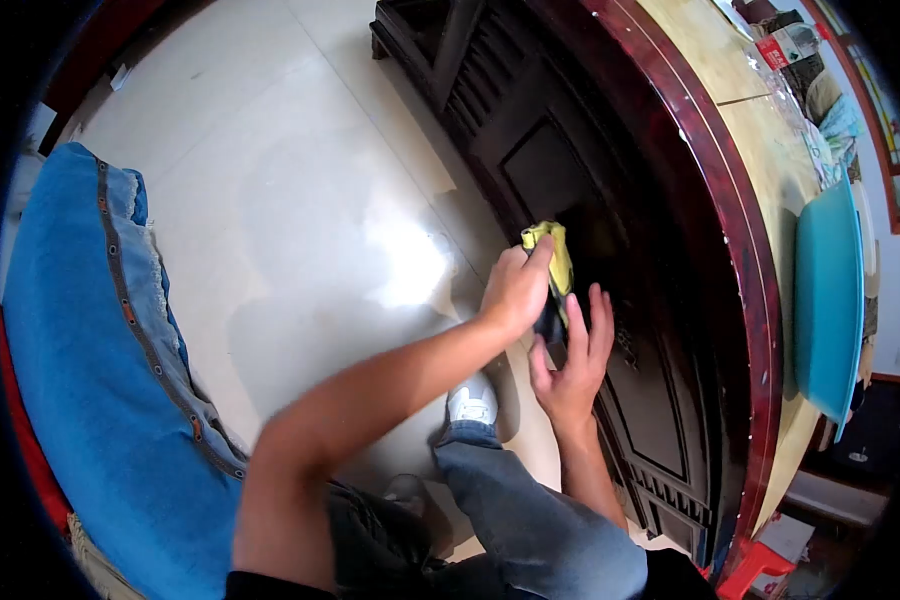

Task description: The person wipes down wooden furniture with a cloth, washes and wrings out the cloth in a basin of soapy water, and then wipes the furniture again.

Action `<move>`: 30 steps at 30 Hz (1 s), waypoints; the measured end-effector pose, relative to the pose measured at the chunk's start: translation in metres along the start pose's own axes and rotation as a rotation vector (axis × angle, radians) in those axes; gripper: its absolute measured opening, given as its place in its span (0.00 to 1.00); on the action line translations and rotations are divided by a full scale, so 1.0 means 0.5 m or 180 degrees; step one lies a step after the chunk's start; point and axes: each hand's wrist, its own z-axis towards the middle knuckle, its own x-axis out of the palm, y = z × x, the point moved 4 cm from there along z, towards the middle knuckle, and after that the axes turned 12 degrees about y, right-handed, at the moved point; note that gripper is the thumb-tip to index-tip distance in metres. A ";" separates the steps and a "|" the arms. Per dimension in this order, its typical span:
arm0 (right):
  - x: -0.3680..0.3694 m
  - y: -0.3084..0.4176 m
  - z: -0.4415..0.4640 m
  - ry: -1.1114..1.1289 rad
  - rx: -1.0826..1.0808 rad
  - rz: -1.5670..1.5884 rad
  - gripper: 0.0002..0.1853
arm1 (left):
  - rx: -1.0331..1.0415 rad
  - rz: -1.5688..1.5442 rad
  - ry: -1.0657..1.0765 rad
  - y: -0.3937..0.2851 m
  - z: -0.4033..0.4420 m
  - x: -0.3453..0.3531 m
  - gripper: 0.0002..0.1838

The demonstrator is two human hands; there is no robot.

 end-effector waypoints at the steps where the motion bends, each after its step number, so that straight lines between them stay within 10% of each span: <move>1: -0.006 0.010 0.005 0.0013 -0.0094 -0.0100 0.41 | 0.0041 -0.0239 0.0442 0.016 -0.005 0.005 0.32; 4: -0.006 0.018 0.004 0.0067 -0.0024 0.0401 0.43 | -0.0275 -0.1122 0.1524 -0.001 -0.072 0.018 0.21; 10: -0.102 0.021 -0.063 -0.0384 -0.0253 -0.0707 0.33 | -0.0822 -0.1406 0.2854 -0.005 -0.084 -0.022 0.37; 13: -0.146 0.019 -0.062 -0.1035 -0.0095 -0.1548 0.35 | -0.0588 -0.1056 0.1938 0.025 -0.057 -0.067 0.37; 20: -0.062 -0.071 -0.117 0.0224 0.0871 -0.2553 0.32 | -0.0780 -0.0566 0.1593 0.100 -0.033 -0.081 0.25; 30: 0.028 0.049 0.321 0.0064 -0.0567 -0.1814 0.30 | -0.1405 -0.0518 0.1596 0.206 -0.089 -0.088 0.22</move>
